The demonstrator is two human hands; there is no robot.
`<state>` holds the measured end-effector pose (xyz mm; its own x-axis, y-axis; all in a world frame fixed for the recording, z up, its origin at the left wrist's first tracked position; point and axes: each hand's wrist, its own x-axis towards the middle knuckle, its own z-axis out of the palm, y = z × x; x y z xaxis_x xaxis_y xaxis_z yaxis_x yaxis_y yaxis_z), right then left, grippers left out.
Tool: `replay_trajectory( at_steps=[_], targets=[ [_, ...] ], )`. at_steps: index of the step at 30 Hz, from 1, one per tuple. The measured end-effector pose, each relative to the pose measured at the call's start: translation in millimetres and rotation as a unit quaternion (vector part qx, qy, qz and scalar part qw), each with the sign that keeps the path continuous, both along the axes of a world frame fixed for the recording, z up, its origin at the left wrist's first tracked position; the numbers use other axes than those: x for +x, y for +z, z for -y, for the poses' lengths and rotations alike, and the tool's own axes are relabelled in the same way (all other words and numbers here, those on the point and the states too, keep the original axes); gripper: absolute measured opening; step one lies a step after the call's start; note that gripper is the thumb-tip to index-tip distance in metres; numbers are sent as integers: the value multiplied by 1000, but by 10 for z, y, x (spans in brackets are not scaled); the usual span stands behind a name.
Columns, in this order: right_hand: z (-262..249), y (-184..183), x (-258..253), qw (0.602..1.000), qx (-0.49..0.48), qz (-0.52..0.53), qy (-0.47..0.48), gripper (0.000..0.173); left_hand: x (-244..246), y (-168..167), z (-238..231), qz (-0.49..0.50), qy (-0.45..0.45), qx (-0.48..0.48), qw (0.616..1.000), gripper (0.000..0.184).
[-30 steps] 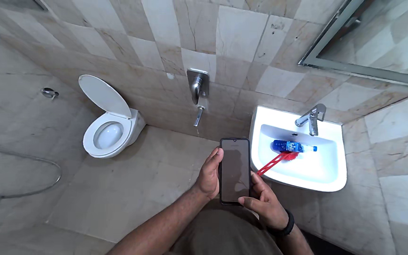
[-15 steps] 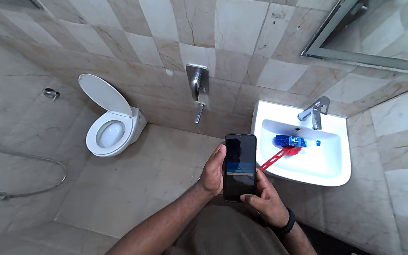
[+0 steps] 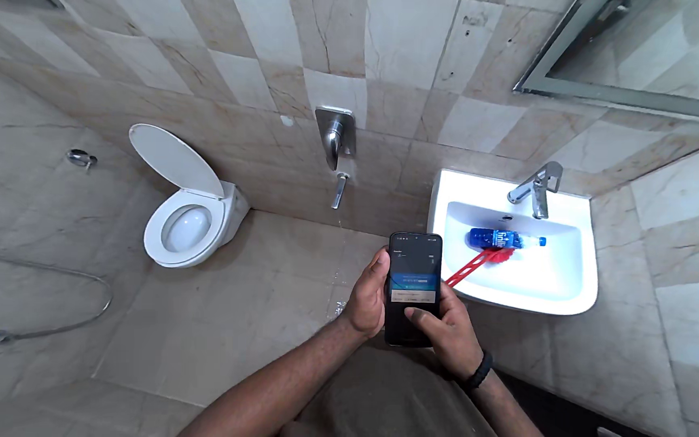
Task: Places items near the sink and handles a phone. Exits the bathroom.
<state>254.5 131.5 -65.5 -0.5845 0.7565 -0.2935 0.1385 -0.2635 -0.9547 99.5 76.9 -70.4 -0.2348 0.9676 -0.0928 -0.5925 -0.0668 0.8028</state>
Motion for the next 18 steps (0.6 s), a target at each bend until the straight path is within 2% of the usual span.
replay_trajectory(
  at_steps=[7, 13, 18],
  targets=[
    [-13, -30, -61, 1000, 10, 23, -17, 38, 24, -8, 7, 10, -8, 6, 1000, 71],
    [-34, -107, -72, 1000, 10, 24, -16, 43, 40, -30, 2, 9, -2, 4, 1000, 72],
    [-34, -133, -99, 996, 26, 73, -36, 47, 66, -55, -16, 9, 0, 13, 1000, 75]
  ],
)
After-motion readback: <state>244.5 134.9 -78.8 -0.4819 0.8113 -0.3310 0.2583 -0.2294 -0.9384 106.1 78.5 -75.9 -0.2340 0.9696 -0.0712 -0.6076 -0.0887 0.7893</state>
